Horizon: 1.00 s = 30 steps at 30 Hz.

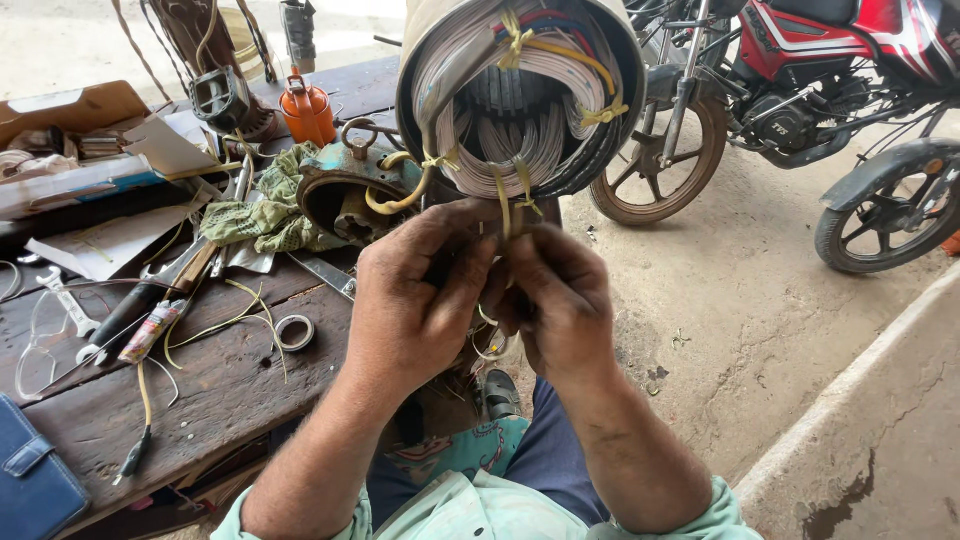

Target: The person works on a cylindrical motor stator mounted on a bench, repeatedly tying yellow plastic strips around the coil windings. They use a screwdriver to adjust the windings and scissors to cut the strips, continuing the process across multiple sections of the stator.

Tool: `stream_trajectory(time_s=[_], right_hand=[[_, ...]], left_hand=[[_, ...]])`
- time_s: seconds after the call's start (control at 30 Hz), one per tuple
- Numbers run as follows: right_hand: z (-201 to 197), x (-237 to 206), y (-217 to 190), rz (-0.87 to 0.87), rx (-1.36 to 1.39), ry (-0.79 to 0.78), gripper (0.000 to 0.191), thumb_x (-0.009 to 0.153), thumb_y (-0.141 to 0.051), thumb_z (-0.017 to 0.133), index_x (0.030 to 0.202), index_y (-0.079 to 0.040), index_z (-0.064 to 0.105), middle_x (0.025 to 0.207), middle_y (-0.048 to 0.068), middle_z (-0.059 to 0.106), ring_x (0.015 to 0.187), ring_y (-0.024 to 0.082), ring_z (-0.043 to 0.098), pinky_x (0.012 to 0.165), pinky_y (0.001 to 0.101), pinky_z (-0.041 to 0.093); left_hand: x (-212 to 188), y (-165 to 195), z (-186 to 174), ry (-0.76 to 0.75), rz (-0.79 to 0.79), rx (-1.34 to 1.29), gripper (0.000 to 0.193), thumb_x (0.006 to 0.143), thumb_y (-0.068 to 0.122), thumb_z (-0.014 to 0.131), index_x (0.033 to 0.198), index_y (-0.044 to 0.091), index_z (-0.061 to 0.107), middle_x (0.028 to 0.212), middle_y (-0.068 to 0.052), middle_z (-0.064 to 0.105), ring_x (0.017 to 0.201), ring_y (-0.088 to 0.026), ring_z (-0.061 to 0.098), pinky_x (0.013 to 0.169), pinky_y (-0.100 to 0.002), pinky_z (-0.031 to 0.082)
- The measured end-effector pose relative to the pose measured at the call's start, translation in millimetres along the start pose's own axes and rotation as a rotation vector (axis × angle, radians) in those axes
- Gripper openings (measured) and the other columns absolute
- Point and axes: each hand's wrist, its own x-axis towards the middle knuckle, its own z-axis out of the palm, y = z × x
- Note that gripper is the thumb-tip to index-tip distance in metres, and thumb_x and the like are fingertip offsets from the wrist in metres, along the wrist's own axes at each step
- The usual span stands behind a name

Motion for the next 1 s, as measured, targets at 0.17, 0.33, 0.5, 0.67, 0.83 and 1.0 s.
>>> stream_trajectory(time_s=[0.17, 0.33, 0.5, 0.67, 0.83, 1.0], right_hand=[[-6, 10, -15, 0.275, 0.096, -0.026, 0.022, 0.102, -0.015, 0.061, 0.103, 0.004, 0.07, 0.072, 0.01, 0.068, 0.046, 0.01, 0.054, 0.04, 0.0222, 0.039], [-16, 14, -20, 0.291, 0.152, -0.144, 0.029, 0.105, -0.02, 0.067, 0.102, 0.009, 0.07, 0.075, 0.008, 0.067, 0.047, 0.009, 0.052, 0.04, 0.0232, 0.037], [-14, 12, -16, 0.327, 0.134, -0.126, 0.024, 0.101, -0.019, 0.066, 0.106, 0.004, 0.071, 0.081, 0.008, 0.07, 0.051, 0.009, 0.055, 0.042, 0.0228, 0.039], [-2, -1, -13, 0.002, -0.174, -0.168, 0.022, 0.108, -0.018, 0.065, 0.113, 0.001, 0.073, 0.093, 0.006, 0.067, 0.071, 0.009, 0.059, 0.058, 0.023, 0.046], [10, -8, -7, -0.508, -0.65, -0.099, 0.016, 0.105, -0.017, 0.064, 0.113, -0.006, 0.072, 0.124, 0.012, 0.064, 0.092, 0.014, 0.071, 0.069, 0.0257, 0.066], [-3, -22, 1, -0.547, -0.949, 0.088, 0.007, 0.098, -0.006, 0.072, 0.105, -0.004, 0.073, 0.078, 0.003, 0.064, 0.062, 0.007, 0.056, 0.051, 0.026, 0.043]], left_hand=[[5, 1, -7, -0.075, 0.051, 0.068, 0.027, 0.099, 0.005, 0.063, 0.125, 0.002, 0.069, 0.102, -0.013, 0.076, 0.091, -0.017, 0.078, 0.079, -0.027, 0.06], [7, -1, -12, -0.258, -0.096, -0.097, 0.033, 0.102, 0.004, 0.055, 0.133, 0.002, 0.065, 0.085, -0.01, 0.072, 0.078, -0.013, 0.068, 0.074, -0.028, 0.058], [7, -11, -11, -0.242, -0.194, -0.396, 0.02, 0.101, 0.006, 0.065, 0.12, 0.0, 0.068, 0.094, -0.008, 0.072, 0.088, -0.01, 0.067, 0.078, -0.027, 0.057], [-1, -20, -11, -0.071, 0.05, -0.057, 0.009, 0.095, 0.006, 0.075, 0.099, -0.001, 0.071, 0.087, -0.003, 0.065, 0.08, -0.01, 0.062, 0.072, -0.025, 0.051], [-11, -21, -9, 0.059, 0.053, -0.26, 0.006, 0.101, 0.003, 0.073, 0.101, -0.001, 0.069, 0.097, -0.005, 0.066, 0.09, -0.01, 0.061, 0.084, -0.025, 0.05], [-2, -19, -14, 0.218, 0.145, -0.333, 0.008, 0.107, 0.005, 0.07, 0.107, 0.0, 0.064, 0.1, -0.003, 0.065, 0.089, -0.007, 0.06, 0.077, -0.02, 0.05]])
